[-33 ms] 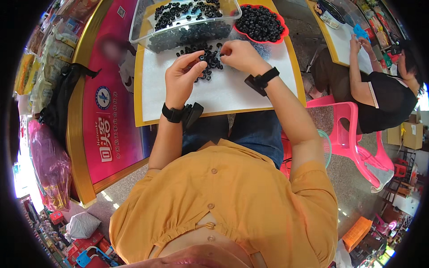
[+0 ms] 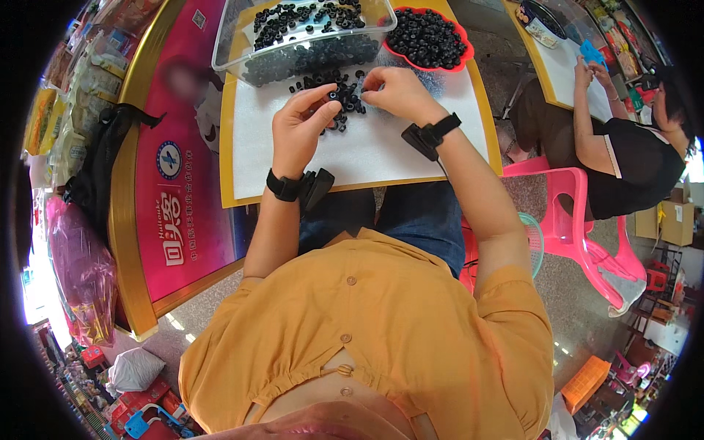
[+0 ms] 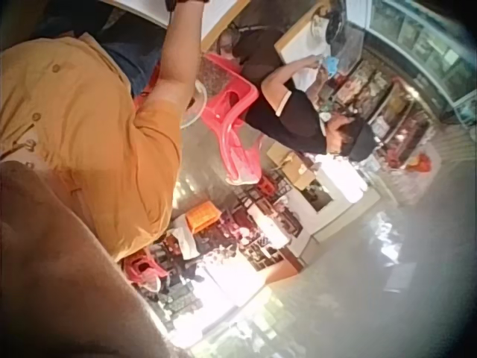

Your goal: The person assembles small plastic components by fitting pieces together by hand and sorts parts between containers.

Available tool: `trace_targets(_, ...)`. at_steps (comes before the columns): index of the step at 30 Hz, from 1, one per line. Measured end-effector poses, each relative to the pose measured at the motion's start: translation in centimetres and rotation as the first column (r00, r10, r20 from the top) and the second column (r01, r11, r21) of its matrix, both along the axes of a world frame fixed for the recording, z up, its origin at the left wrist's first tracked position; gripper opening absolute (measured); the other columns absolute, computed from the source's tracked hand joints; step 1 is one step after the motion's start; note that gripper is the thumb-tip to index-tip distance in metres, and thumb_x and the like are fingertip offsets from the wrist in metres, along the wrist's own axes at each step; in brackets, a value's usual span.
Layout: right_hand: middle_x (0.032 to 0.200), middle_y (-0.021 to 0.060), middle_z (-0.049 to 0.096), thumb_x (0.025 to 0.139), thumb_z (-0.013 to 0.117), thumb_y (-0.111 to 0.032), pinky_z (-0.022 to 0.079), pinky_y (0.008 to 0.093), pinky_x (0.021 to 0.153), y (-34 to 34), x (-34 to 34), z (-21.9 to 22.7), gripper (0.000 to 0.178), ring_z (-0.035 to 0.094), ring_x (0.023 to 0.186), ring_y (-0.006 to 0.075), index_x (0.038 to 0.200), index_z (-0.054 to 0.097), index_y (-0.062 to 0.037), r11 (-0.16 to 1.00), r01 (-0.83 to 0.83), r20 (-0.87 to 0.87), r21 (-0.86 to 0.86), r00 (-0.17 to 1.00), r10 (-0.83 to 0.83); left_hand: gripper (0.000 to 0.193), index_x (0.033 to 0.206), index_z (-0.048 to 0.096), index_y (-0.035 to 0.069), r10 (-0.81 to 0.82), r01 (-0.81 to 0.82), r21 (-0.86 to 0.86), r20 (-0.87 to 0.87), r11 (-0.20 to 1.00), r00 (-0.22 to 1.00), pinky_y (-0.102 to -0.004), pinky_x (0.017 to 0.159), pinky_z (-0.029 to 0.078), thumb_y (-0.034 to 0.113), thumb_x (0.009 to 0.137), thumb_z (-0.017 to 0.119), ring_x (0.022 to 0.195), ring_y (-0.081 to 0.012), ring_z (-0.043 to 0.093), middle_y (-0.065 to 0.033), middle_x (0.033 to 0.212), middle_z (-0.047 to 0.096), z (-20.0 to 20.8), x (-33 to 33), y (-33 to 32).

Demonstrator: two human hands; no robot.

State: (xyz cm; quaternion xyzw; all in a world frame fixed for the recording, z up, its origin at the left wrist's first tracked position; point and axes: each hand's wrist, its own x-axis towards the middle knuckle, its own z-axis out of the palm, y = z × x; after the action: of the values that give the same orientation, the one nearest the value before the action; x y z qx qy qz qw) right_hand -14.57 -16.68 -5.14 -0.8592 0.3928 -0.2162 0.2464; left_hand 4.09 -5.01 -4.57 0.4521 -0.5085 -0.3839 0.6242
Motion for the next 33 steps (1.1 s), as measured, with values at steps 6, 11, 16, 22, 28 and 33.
trace_targets(6,0.081,0.0012,0.063,0.091,0.068,-0.014,0.047,0.022,0.058,4.4,-1.7,1.8,0.018,0.058,0.067,0.0081,0.103,0.066,-0.0018,0.784,-0.098,0.452,0.613,0.857,-0.247,0.028,0.117,0.069,0.0,-0.154,0.156,0.037,-0.063,0.987,0.986,-0.0221,0.07,0.051,0.004,0.089,0.07,0.084,-0.0094,0.061,-0.0068,0.111,0.066,-0.9,-1.3,0.1)
trace_targets(11,0.087,0.0051,0.067,0.092,0.068,-0.012,0.052,0.024,0.059,7.2,-2.5,1.6,0.016,0.063,0.07,0.0113,0.103,0.066,0.0001,0.68,-0.328,0.7,0.656,0.602,-0.385,0.03,0.12,0.067,0.0,-0.313,0.31,-0.136,0.002,0.941,0.95,-0.0241,0.074,0.052,0.002,0.09,0.068,0.096,-0.0119,0.06,-0.0145,0.135,0.059,-0.5,-2.4,0.8)
trace_targets(16,0.091,0.0068,0.069,0.091,0.071,-0.009,0.054,0.0245,0.061,8.8,-2.2,1.8,0.019,0.065,0.073,0.0123,0.107,0.066,-0.0002,0.787,-0.261,0.779,0.559,0.492,-0.39,0.03,0.12,0.067,-0.001,-0.382,0.371,-0.132,-0.07,0.919,0.922,-0.0253,0.074,0.053,0.002,0.09,0.067,0.099,-0.0131,0.061,-0.016,0.135,0.059,0.1,-2.8,1.5)
trace_targets(22,0.102,0.0103,0.069,0.09,0.067,0.003,0.058,0.026,0.067,10.4,-2.3,1.3,0.028,0.067,0.08,0.014,0.117,0.067,0.0001,0.93,-0.074,0.817,0.359,0.507,-0.275,0.031,0.122,0.065,0.0,-0.432,0.427,-0.093,-0.329,0.9,0.839,-0.028,0.072,0.053,0.009,0.092,0.066,0.09,-0.0137,0.064,-0.0179,0.134,0.06,1.1,-3.4,2.4)
trace_targets(28,0.105,0.0127,0.068,0.088,0.067,0.008,0.059,0.0263,0.068,11.6,-2.3,1.7,0.03,0.067,0.081,0.0155,0.117,0.068,0.0014,0.974,-0.004,0.857,0.226,0.476,-0.197,0.031,0.122,0.065,-0.001,-0.484,0.478,-0.121,-0.395,0.87,0.781,-0.0283,0.07,0.053,0.011,0.093,0.066,0.084,-0.0149,0.066,-0.0195,0.132,0.061,1.7,-3.6,2.8)
trace_targets(33,0.105,0.0121,0.067,0.087,0.067,0.006,0.056,0.0274,0.067,11.8,-2.7,1.8,0.031,0.066,0.077,0.0163,0.117,0.067,0.0012,0.98,-0.027,0.862,0.197,0.481,-0.16,0.028,0.12,0.067,0.002,-0.511,0.511,-0.119,-0.415,0.851,0.753,-0.0284,0.071,0.054,0.01,0.093,0.068,0.092,-0.0152,0.065,-0.0158,0.131,0.062,1.9,-3.4,2.9)
